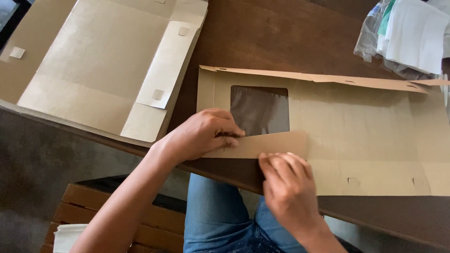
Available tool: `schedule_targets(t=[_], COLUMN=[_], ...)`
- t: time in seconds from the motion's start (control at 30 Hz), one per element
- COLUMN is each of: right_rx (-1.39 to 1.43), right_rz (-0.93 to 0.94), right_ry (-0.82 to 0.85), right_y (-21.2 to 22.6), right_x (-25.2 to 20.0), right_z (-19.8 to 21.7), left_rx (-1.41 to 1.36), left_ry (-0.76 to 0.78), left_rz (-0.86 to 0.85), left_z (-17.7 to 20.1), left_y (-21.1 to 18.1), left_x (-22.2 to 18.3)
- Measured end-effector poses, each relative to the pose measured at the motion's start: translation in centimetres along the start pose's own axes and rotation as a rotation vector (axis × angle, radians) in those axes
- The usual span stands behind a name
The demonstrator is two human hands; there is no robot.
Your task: The person assembles a flat cardboard box by folding and tucking its flaps into place. They work on one box at a time, folding side flaps and securing the closure tabs. The process is repeated for multiple boxes on a wooden table.
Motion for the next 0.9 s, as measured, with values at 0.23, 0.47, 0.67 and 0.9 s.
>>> schedule_targets(t=[0.23,0.47,0.67,0.9], right_rx=[0.049,0.131,0.173,0.085], right_rz=[0.039,0.048,0.018,-0.006], right_ry=[0.012,-0.021,0.006,0.059], right_y=[3.2,5.6,5.9,1.9], right_x=[2.5,3.8,4.2,1.6], right_z=[-1.0,-2.3,-2.4,-1.2], left_rx=[0.137,0.216,0.223,0.239], left_ry=[-0.086,-0.142,-0.175,-0.165], left_rz=[-0.015,-0.028,-0.031,-0.038], left_z=[0.2,0.2,0.3,0.5], left_y=[0.6,0.6,0.4,0.3], left_x=[-0.8,-1.0,-1.1,-0.9])
Point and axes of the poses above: each hand's wrist, its own x-axis towards the middle knuckle, its own z-axis out of the back of the hand, y = z × x, the point moved 4 cm from there along x, towards the middle knuckle, and after that the axes turned 4 degrees about x, right-handed, at the moved point
